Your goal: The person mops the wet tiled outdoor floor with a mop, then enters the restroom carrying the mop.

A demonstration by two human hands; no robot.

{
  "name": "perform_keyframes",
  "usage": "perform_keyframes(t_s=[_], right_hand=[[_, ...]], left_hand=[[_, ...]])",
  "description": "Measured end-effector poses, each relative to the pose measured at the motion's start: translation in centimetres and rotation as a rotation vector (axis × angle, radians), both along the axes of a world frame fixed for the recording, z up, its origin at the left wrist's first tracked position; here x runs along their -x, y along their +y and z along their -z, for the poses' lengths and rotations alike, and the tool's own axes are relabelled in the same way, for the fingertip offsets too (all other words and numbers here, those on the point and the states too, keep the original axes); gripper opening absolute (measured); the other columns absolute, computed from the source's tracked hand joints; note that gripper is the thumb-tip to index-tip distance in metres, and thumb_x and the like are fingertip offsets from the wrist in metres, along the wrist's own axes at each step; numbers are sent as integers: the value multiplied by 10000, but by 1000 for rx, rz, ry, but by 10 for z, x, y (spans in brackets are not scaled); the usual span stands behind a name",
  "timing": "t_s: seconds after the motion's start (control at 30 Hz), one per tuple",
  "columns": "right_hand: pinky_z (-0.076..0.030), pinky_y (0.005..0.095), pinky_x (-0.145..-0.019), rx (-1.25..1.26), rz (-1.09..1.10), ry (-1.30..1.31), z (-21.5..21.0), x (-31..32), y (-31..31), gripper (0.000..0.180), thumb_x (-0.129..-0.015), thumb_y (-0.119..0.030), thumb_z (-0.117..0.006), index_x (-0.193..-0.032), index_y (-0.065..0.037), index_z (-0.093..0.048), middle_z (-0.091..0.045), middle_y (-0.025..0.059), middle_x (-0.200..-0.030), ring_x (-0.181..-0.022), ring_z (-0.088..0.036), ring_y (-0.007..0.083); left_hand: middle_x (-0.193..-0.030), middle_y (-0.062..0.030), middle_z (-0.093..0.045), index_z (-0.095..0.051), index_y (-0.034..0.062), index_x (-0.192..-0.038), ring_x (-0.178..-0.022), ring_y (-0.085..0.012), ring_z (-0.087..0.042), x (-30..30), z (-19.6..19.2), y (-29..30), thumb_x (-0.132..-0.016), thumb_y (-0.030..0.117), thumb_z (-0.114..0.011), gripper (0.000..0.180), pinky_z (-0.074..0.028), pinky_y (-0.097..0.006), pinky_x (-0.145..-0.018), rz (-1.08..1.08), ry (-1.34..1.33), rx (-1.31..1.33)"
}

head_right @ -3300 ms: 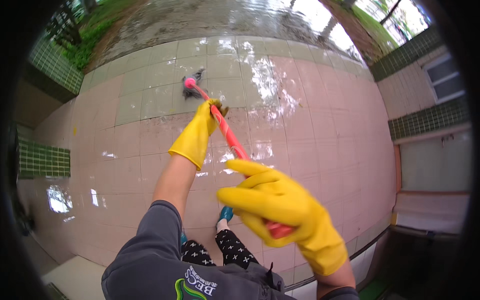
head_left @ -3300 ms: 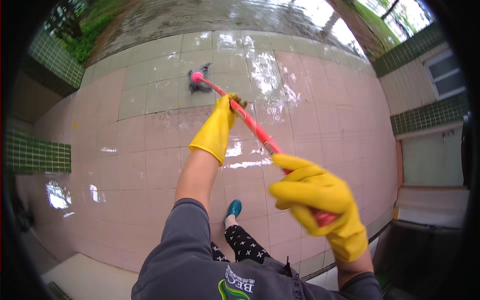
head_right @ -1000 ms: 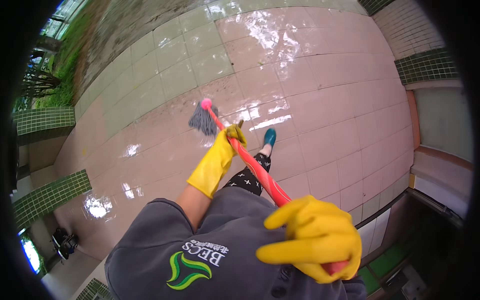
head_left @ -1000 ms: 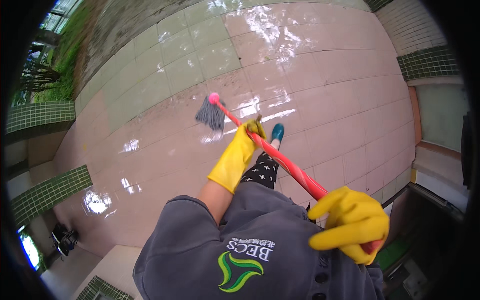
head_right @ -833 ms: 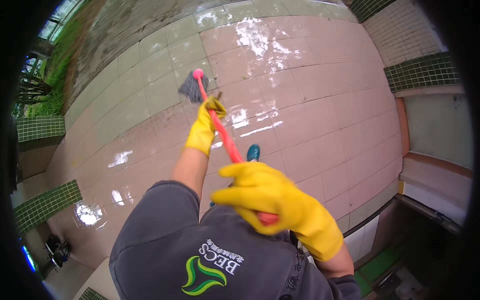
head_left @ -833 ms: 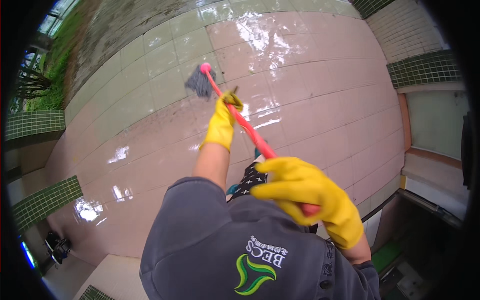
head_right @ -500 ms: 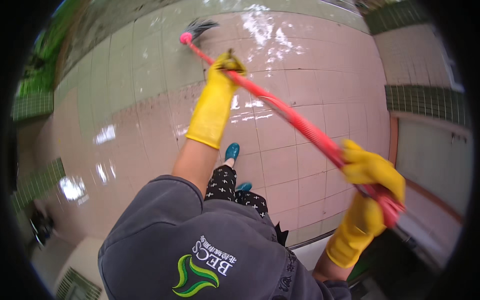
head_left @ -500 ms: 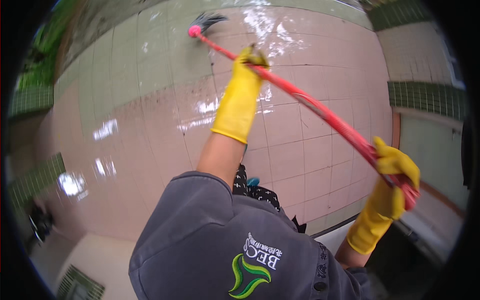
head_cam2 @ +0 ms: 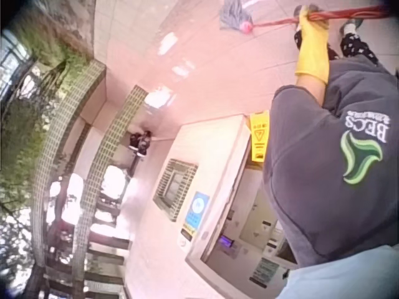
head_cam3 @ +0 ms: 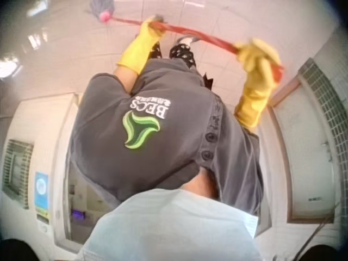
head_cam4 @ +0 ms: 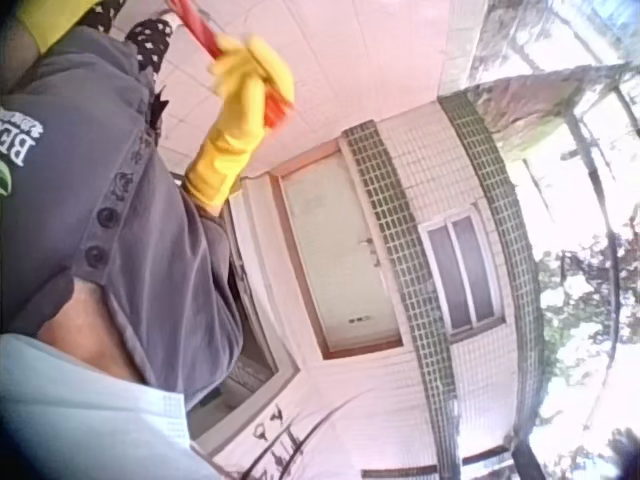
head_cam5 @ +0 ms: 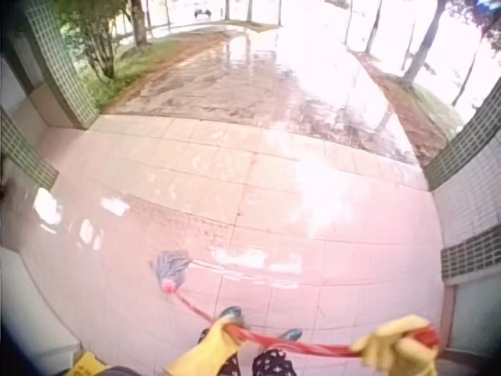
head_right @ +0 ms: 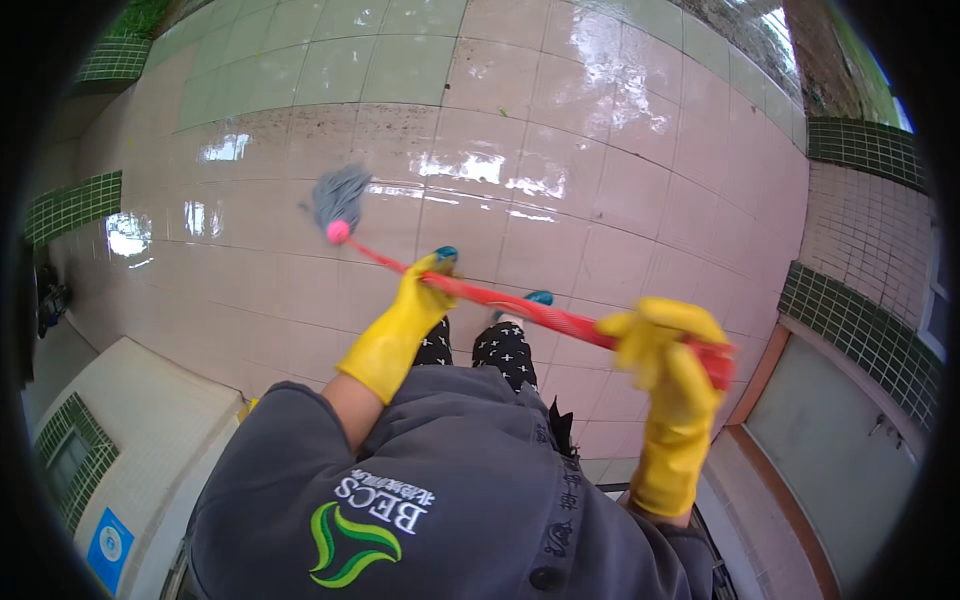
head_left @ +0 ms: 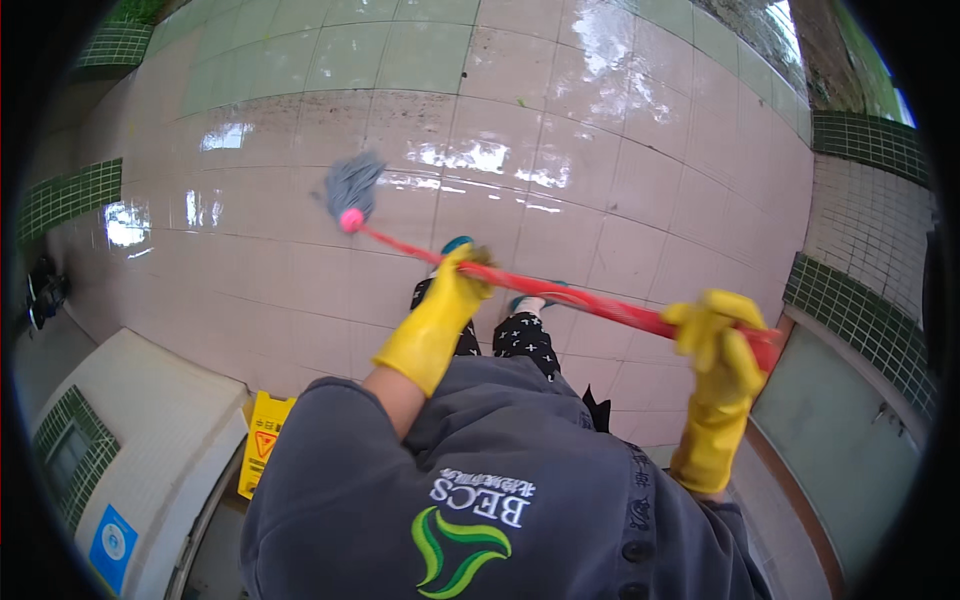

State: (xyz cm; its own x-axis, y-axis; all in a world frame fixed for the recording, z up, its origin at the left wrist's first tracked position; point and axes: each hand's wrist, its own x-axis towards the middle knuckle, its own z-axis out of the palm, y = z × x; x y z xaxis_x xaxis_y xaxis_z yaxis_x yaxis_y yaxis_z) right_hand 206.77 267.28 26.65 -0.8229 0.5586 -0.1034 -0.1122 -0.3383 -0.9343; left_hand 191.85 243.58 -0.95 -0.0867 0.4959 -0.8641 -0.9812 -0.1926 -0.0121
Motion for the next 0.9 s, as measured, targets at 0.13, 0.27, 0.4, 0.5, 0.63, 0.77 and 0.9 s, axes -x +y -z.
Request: perform_keyframes(t_s=[0.13,0.27,0.4,0.5,0.63,0.77,0.9], right_hand=[[-451,248,-593,-57,-383,-97,-4,0,4,237,-807,-14,-487,-978,77,-625,-598,116,-730,-589,-563,152],[-441,246,-585,1,-502,-182,-21,-39,29,315,-761,123,-432,-997,57,-628,-600,115,-738,-577,-543,129],[-460,271,-582,-122,-420,-12,-38,-75,72,297,-740,135,-429,-942,70,-637,-595,134,-737,-595,-554,187],[-478,290,-583,-175,-387,-145,-83,-86,108,267,-699,138,-458,-877,76,-647,-590,145,-734,-615,-560,223],[-494,311,-573,-474,-283,87,-104,-95,156,229,-648,84,-564,-842,35,-676,-544,94,-668,-640,-565,230],[-520,348,-617,-873,-342,-11,-103,-66,209,174,-605,34,-610,-756,-5,-686,-524,53,-588,-588,-546,220],[-517,377,-738,-1029,-512,-45,-58,-13,270,244,-556,50,-619,-775,-31,-691,-539,50,-602,-626,-564,222]], left_hand=[[-984,-153,-618,-489,56,-1066,-837,-328,-611,-38,14,-35,-875,335,-472,338,-534,-445,-675,-68,28,318],[-903,-168,-630,-487,13,-1048,-769,-332,-621,-68,26,-20,-865,384,-482,413,-530,-410,-611,47,24,415],[-853,-146,-630,-501,-4,-1036,-726,-306,-618,-80,28,58,-820,459,-545,512,-514,-373,-588,204,-26,230],[-920,-134,-605,-532,33,-1022,-778,-278,-610,-87,-11,139,-813,405,-596,432,-514,-387,-647,183,-48,61],[-978,-112,-585,-508,8,-1108,-805,-251,-586,-96,-24,273,-822,381,-595,478,-505,-393,-725,142,56,-197],[-735,-69,-533,-571,-21,-952,-680,-204,-547,-52,-19,413,-818,229,-618,287,-533,-374,-740,58,116,-409],[-636,-31,-504,-563,-42,-1004,-548,-154,-513,13,13,547,-798,150,-612,285,-544,-306,-687,-125,85,-323]])
